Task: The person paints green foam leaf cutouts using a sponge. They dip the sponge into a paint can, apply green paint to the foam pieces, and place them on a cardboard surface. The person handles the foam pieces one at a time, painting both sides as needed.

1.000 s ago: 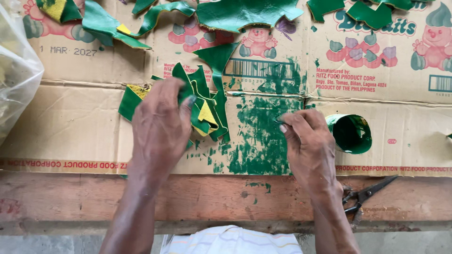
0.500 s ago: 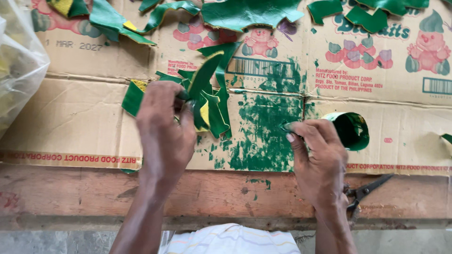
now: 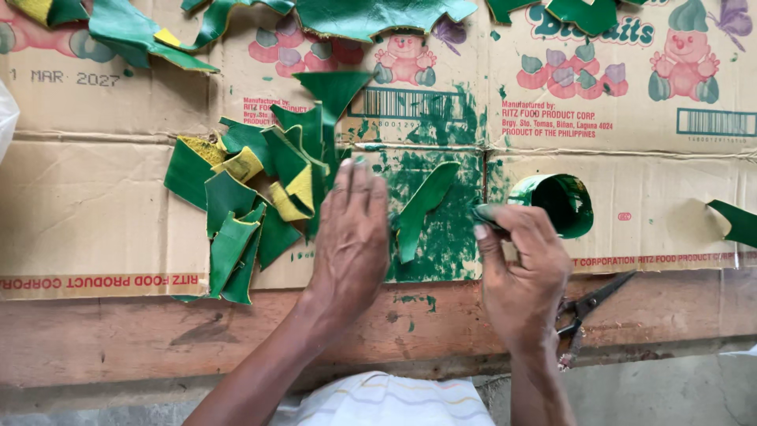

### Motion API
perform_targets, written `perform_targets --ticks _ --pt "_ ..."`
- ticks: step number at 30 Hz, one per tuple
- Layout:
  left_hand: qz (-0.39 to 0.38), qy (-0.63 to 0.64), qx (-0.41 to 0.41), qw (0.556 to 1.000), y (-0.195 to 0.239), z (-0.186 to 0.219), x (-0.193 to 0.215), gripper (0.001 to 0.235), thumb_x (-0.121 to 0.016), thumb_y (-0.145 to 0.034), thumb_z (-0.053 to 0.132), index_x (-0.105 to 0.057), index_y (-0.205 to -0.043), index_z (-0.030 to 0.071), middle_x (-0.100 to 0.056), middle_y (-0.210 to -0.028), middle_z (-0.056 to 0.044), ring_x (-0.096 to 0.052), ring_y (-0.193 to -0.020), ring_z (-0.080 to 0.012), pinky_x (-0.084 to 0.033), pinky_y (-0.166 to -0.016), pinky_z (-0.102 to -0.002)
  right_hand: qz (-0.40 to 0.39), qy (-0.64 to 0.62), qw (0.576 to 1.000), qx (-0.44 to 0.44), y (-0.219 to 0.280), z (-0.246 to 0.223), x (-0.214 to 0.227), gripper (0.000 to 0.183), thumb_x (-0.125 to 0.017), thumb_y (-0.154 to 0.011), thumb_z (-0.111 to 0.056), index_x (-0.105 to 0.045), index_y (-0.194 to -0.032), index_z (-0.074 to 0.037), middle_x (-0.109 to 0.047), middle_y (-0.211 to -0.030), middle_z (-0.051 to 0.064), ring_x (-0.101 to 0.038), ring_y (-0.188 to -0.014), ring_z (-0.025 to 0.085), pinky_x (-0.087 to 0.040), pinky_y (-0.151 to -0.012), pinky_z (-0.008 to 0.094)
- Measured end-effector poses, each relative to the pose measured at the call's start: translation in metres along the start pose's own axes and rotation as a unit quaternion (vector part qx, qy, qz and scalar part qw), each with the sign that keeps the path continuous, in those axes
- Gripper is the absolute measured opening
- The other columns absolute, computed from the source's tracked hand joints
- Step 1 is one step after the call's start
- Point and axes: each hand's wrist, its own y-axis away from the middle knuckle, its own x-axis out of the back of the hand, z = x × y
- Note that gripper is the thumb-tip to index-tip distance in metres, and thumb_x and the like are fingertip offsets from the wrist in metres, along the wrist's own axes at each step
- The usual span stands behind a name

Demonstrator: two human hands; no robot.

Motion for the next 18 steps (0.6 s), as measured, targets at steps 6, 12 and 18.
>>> perform_targets --ticks 6,12,18 --pt "-0.011 0.01 -0.01 1.0 -0.003 -0.003 0.032 0.055 -0.058 -0.08 -0.005 -0.053 -0.134 -0.01 -0.05 -0.145 -0.031 -0.045 -0.139 -0.0463 -0.037 -0.113 -0.054 -0.007 0.012 1.0 -0.013 -0.013 -0.013 -0.007 0.019 -0.073 -0.096 0.003 -0.07 -0.113 -0.002 -0.07 -0.103 0.011 -0.068 -0.093 0.02 -0.055 -0.082 0.031" --pt "-0.127 0.088 -0.057 0.986 -0.031 0.003 0.04 0.052 -0.066 -0.082 0.004 -0.057 -0.134 0.0 -0.057 -0.124 -0.02 -0.055 -0.115 -0.0354 -0.047 -0.099 -0.048 0.0 0.034 0.999 -0.018 -0.022 -0.016 -0.009 0.019 -0.071 -0.097 0.002 -0.07 -0.115 -0.002 -0.069 -0.107 0.012 -0.069 -0.095 0.022 -0.056 -0.083 0.032" --pt "-0.153 0.066 -0.111 0.98 -0.004 0.015 0.023 0.052 -0.075 -0.08 0.011 -0.061 -0.128 -0.003 -0.052 -0.121 -0.019 -0.052 -0.105 -0.0337 -0.052 -0.085 -0.045 -0.013 0.052 0.998 -0.021 -0.028 -0.002 -0.021 0.019 -0.072 -0.097 0.001 -0.069 -0.116 -0.001 -0.069 -0.105 0.013 -0.068 -0.093 0.024 -0.055 -0.081 0.035"
